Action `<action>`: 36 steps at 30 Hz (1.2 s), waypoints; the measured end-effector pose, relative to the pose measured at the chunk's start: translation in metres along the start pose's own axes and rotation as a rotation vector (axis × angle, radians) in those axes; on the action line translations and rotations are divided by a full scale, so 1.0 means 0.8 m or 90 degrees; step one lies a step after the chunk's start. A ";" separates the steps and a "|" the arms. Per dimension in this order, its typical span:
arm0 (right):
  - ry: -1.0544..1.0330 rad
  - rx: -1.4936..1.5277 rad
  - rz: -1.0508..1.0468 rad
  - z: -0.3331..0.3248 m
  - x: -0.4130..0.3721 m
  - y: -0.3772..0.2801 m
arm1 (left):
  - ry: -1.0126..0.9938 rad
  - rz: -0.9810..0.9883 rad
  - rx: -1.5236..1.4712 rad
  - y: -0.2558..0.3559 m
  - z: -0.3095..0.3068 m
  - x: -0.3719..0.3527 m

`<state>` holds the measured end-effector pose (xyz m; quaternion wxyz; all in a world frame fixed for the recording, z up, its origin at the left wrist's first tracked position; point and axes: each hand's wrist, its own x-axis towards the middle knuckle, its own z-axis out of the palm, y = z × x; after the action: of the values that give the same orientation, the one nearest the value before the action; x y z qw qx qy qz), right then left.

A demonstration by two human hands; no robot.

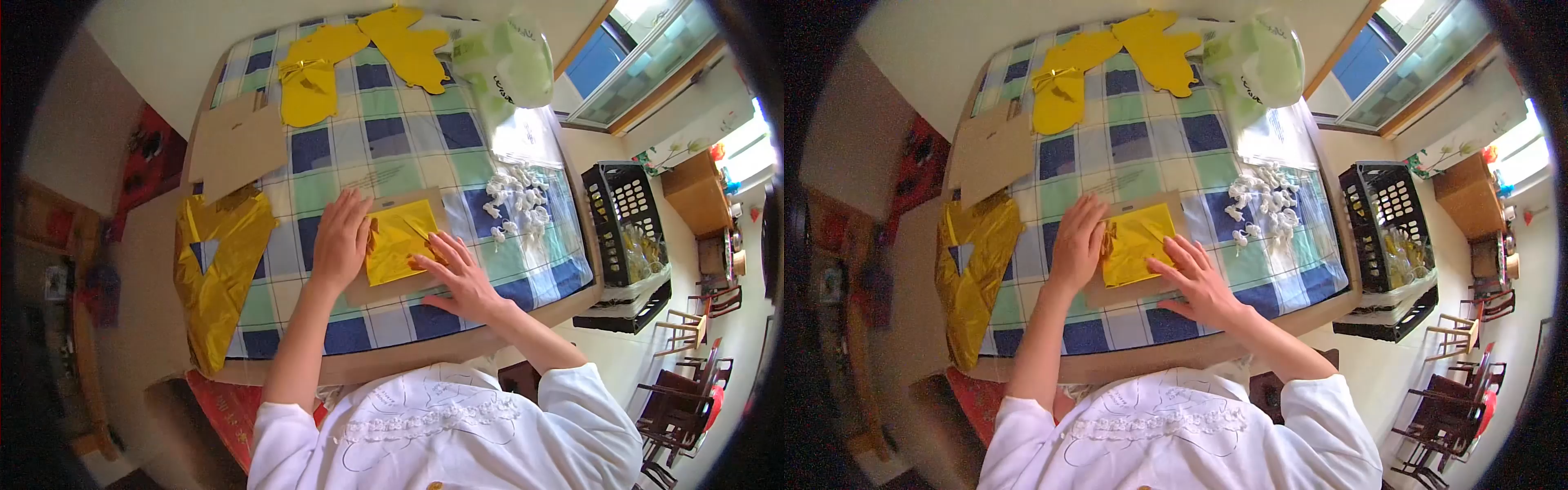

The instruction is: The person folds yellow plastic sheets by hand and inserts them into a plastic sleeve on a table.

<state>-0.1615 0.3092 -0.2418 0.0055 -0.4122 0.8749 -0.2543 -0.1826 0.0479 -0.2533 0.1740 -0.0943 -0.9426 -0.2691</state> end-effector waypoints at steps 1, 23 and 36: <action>0.008 0.023 0.004 -0.001 -0.002 0.003 | -0.010 0.016 0.009 -0.004 0.007 0.008; 0.113 0.060 0.118 -0.001 -0.014 0.005 | 0.098 -0.387 -0.221 -0.021 -0.018 -0.066; 0.175 0.250 0.335 -0.011 0.008 0.051 | -0.115 -0.579 -0.636 0.006 -0.034 -0.079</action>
<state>-0.1971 0.3298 -0.2511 0.0320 -0.1256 0.8781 -0.4605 -0.1151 0.0321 -0.2533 -0.1004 0.2198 -0.6619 -0.7096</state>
